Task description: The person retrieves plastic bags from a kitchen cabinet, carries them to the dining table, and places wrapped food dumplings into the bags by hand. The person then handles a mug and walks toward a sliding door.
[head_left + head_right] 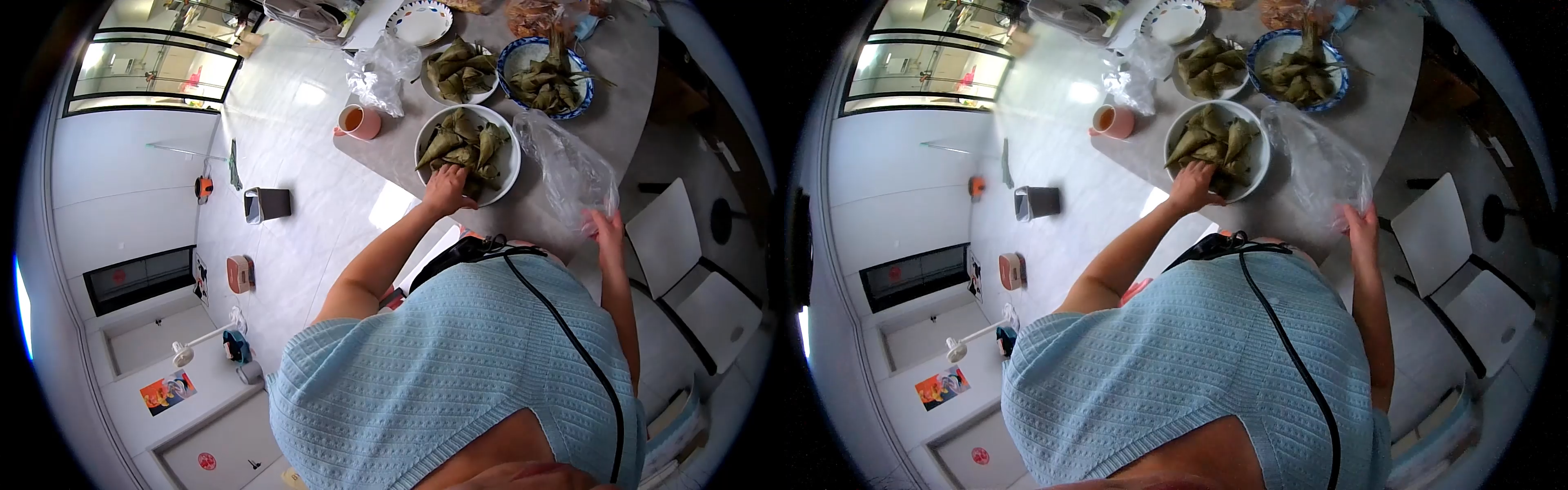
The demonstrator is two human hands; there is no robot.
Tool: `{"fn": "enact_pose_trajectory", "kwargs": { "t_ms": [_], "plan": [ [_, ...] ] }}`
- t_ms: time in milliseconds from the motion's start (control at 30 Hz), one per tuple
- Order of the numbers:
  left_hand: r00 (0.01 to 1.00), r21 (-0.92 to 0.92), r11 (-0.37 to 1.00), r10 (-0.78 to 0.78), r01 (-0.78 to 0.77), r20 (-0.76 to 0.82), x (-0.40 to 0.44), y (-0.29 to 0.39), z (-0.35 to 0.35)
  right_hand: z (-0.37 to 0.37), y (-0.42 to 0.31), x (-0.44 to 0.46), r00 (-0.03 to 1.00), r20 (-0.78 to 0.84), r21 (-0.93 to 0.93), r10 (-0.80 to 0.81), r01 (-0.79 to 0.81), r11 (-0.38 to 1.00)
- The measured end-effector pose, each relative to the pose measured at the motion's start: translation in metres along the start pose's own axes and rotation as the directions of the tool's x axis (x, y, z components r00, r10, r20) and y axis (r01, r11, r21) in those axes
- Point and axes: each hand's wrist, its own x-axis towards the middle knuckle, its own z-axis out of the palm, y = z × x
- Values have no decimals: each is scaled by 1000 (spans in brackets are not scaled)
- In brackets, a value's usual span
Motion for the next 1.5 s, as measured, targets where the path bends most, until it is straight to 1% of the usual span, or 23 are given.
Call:
{"fn": "enact_pose_trajectory", "kwargs": {
  "t_ms": [67,100,167,300,367,400,467,500,533,567,600,633,667,733,767,867,1067,1200,1267,1333,1400,1467,1500],
  "plan": [
    [997,-124,992,35,-25,75,5,-12,6,-1,1,0,1000,-15,-16,9,-9,1000],
    [997,-124,992,35,-26,73,3,-16,10,-4,6,3,1000,2,-14,-5,5,1000],
    [998,50,998,31,-34,62,-3,-12,7,-4,6,2,1000,16,-7,-21,21,1000],
    [997,189,981,30,-44,77,0,-6,1,-5,5,1,999,16,40,-33,33,999],
    [987,16,988,155,-155,-31,-5,-15,-2,-9,8,2,999,10,46,-43,42,998],
    [987,17,987,157,-157,-28,-7,-20,-3,-10,10,2,999,15,43,-38,37,998],
    [998,-299,954,41,-25,49,-11,-28,-8,-14,14,3,999,25,41,-31,30,999],
    [989,-434,898,-7,71,148,-12,-32,-10,-15,16,4,1000,20,-7,-17,17,1000],
    [989,-433,898,-12,75,145,-12,-34,-12,-16,17,6,1000,16,-56,-3,4,998],
    [964,-666,706,-95,242,250,-13,-37,-14,-17,19,7,1000,22,-56,-5,6,998],
    [920,-814,431,-135,389,368,-14,-38,-15,-17,22,9,1000,23,-67,-9,11,998],
    [909,-902,127,-122,414,400,-16,-30,-21,-16,21,9,1000,23,-77,-13,15,997],
    [909,-903,127,-126,411,396,-17,-25,-23,-14,21,8,1000,28,-78,-15,17,997],
    [921,-876,-317,-22,363,389,-16,-18,-27,-10,19,6,998,43,-47,-37,39,998],
    [924,-853,-369,54,371,378,-15,-15,-30,-9,19,7,998,44,-47,-39,41,998],
    [947,-847,-431,61,310,316,-9,-16,-15,-5,18,8,998,46,-33,-47,48,998],
    [959,-833,-493,11,252,284,6,-11,-12,4,-1,-3,995,67,-61,-79,83,995],
    [953,-831,-483,21,275,303,16,11,-32,3,0,-2,995,48,-20,-86,87,996],
    [972,-885,-406,40,229,233,31,23,-29,0,3,0,997,33,-29,-64,65,997],
    [960,-865,-419,67,275,273,51,43,-29,-4,8,5,998,47,-119,-37,43,992],
    [939,-890,-301,144,342,312,70,79,-39,1,10,3,999,40,-68,-34,37,997],
    [923,-916,126,5,381,385,79,125,-63,4,11,4,999,34,-16,-37,38,999],
    [943,-957,71,164,281,289,96,118,-26,4,12,7,999,36,32,-4,3,999]
  ]
}}
